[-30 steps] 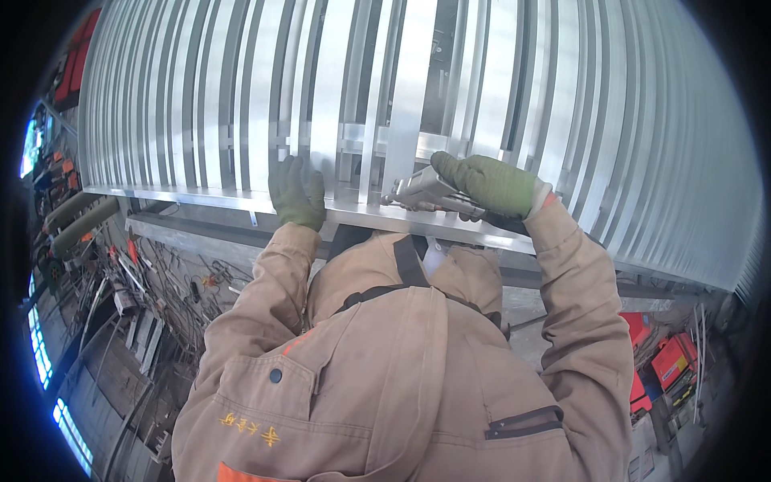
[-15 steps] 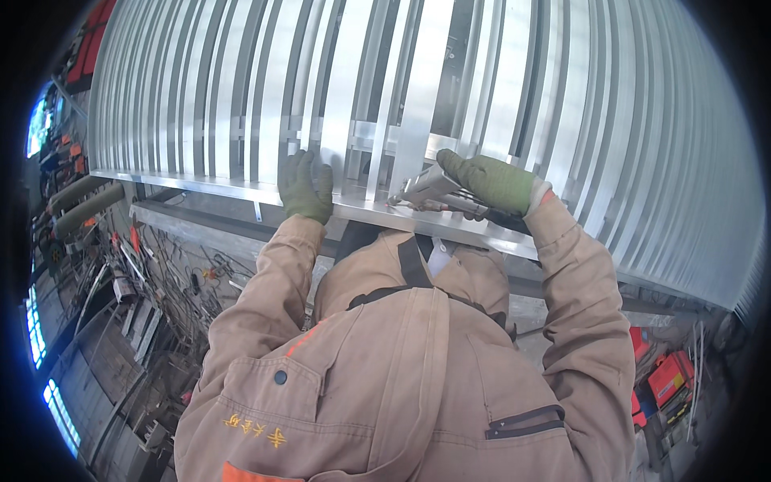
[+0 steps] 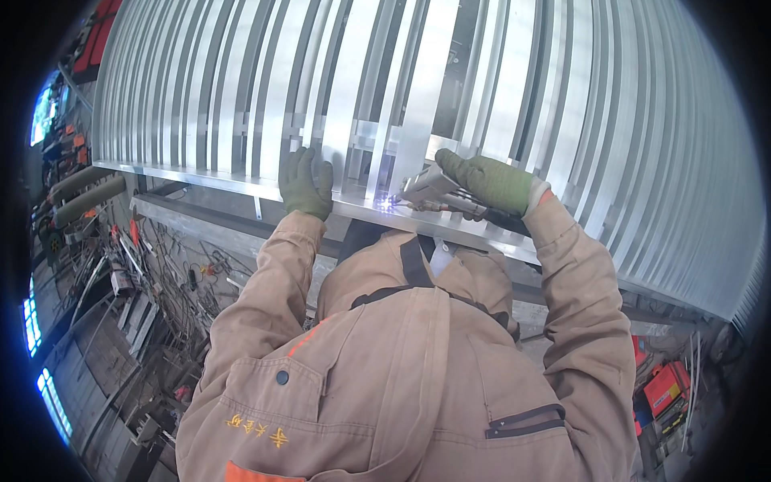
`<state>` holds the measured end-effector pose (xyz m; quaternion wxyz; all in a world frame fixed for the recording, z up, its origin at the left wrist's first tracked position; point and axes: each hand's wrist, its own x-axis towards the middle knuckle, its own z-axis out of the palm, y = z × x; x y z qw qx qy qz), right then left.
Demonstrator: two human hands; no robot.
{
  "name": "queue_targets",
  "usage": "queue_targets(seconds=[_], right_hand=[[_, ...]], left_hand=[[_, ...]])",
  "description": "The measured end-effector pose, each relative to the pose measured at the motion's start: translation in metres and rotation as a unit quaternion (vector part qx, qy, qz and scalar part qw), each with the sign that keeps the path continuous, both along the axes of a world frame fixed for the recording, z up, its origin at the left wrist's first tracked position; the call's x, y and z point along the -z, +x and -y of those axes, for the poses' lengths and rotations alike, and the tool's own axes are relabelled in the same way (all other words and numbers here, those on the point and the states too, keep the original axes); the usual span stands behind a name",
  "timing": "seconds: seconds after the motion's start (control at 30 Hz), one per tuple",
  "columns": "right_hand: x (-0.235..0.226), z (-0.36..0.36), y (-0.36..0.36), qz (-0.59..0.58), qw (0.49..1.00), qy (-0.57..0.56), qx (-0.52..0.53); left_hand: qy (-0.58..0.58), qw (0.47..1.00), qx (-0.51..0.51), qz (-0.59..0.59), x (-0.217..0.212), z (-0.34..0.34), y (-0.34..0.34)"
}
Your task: The person welds a large curved metal panel using a handheld welding tool. They move the tool along seams between vertical slats, creating bright sparks. The person occasionally repositions the panel and continues welding different sections.
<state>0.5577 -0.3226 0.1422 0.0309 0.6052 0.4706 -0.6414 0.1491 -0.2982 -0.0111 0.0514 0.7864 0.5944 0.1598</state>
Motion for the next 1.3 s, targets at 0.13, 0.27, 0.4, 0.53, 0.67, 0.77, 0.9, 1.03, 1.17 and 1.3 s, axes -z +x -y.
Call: queue_targets(seconds=[0.13,0.27,0.4,0.53,0.67,0.77,0.9,1.03,1.17,1.3], right_hand=[[0.003,0.003,0.000,-0.004,1.000,0.014,0.007],[0.011,0.006,0.004,-0.022,0.999,-0.004,0.024],[0.001,0.003,0.001,-0.039,0.998,-0.027,0.045],[0.006,0.004,0.004,-0.021,0.999,-0.018,0.029],[0.009,0.006,0.008,0.009,1.000,0.018,-0.006],[0.008,0.008,0.010,-0.008,1.000,0.019,0.000],[-0.010,0.001,0.009,-0.010,1.000,-0.027,0.008],[-0.010,0.002,0.010,0.008,1.000,-0.008,-0.010],[0.004,0.010,0.014,-0.021,1.000,0.010,0.004],[0.004,0.008,0.014,0.005,1.000,-0.022,0.005]], left_hand=[[0.003,1.000,0.004,-0.001,0.001,-0.001,0.000],[-0.025,1.000,-0.003,0.008,0.008,-0.003,-0.004],[-0.045,0.999,-0.015,0.016,0.012,-0.001,-0.007],[-0.053,0.998,-0.018,0.014,0.011,-0.002,-0.006],[-0.055,0.998,-0.021,0.007,0.010,-0.001,-0.005],[-0.054,0.998,-0.023,0.006,0.011,-0.001,-0.006],[-0.054,0.998,-0.021,0.007,0.010,-0.002,-0.007],[-0.044,0.999,-0.016,0.011,0.010,-0.002,-0.006],[-0.031,0.999,-0.003,0.017,0.016,-0.003,-0.011],[-0.028,0.999,-0.002,0.018,0.017,-0.003,-0.011]])
